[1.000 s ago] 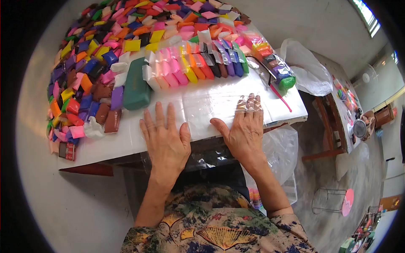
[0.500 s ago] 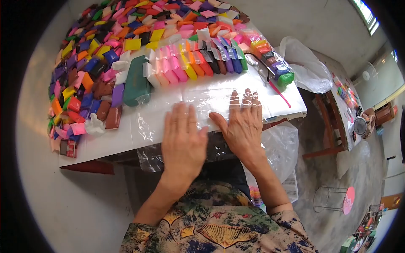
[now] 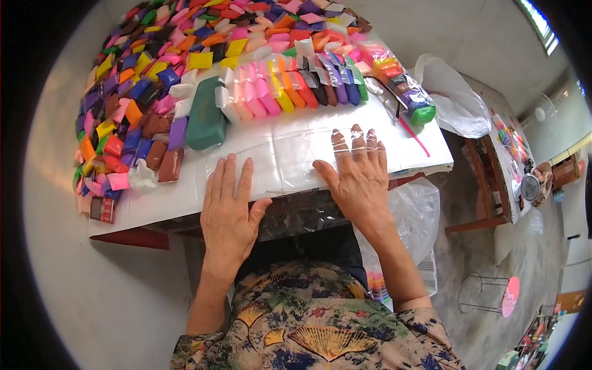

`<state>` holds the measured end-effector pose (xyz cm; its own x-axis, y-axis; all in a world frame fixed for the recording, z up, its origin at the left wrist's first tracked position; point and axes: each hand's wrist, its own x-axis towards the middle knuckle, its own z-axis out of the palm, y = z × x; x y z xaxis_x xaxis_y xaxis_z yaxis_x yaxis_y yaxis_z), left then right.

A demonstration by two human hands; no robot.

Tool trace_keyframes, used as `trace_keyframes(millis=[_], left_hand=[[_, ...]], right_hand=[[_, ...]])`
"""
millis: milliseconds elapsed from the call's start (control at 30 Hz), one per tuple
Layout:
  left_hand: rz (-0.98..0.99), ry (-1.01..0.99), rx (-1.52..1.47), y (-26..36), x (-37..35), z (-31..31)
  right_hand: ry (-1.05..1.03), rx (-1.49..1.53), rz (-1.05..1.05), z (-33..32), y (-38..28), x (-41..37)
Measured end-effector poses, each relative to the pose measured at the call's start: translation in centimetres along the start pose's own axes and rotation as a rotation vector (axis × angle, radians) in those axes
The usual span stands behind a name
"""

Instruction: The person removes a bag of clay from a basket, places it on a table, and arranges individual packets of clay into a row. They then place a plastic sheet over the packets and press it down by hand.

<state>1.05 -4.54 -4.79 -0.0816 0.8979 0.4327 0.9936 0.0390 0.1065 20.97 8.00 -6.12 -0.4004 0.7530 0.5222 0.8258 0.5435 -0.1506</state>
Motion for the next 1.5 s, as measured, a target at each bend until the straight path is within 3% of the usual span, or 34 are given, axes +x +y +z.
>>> trace_keyframes(millis=[167, 300, 400, 533, 733, 833, 1000, 1100, 1200, 1300, 1500], left_hand=[[0.019, 0.011, -0.002, 3.3, 1.3, -0.9], [0.272, 0.016, -0.12, 6.7, 4.6, 1.7], [0.219, -0.035, -0.125, 7.2, 5.3, 2.4], [-0.007, -0.124, -0.034, 6.5, 4.0, 2.5], [-0.002, -0.116, 0.016, 6.4, 2.4, 1.2], [0.037, -0.224, 0.193, 8.3, 2.6, 1.6], [0.053, -0.163, 0.248, 10.3, 5.4, 2.4], [0.0, -0.049, 0.051, 9.2, 6.2, 3.8], [0.072, 0.022, -0.025, 8.4, 6.9, 3.3], [0.182, -0.001, -0.359, 7.5, 7.4, 4.4], [0.191, 0.07, -0.414, 6.2, 6.9, 4.3]], right_hand=[[0.004, -0.009, 0.026, 0.3, -0.6, -0.1], [0.014, -0.043, 0.019, 0.7, -0.6, -0.1], [0.041, 0.007, -0.009, 0.7, 0.0, 0.2], [0.029, 0.126, -0.001, -0.3, 0.2, -0.1], [0.021, 0.005, -0.034, -0.1, -0.3, -0.5], [0.037, 0.019, -0.038, 0.0, -0.3, -0.6], [0.056, -0.018, -0.047, 0.7, 0.0, -0.6], [0.065, -0.018, -0.05, 0.9, 0.0, -0.5], [0.052, -0.017, -0.06, 0.7, -0.2, -0.3], [0.063, -0.02, -0.079, 1.2, -0.2, -0.1], [0.077, 0.123, -0.056, 0.9, 0.7, 0.3]])
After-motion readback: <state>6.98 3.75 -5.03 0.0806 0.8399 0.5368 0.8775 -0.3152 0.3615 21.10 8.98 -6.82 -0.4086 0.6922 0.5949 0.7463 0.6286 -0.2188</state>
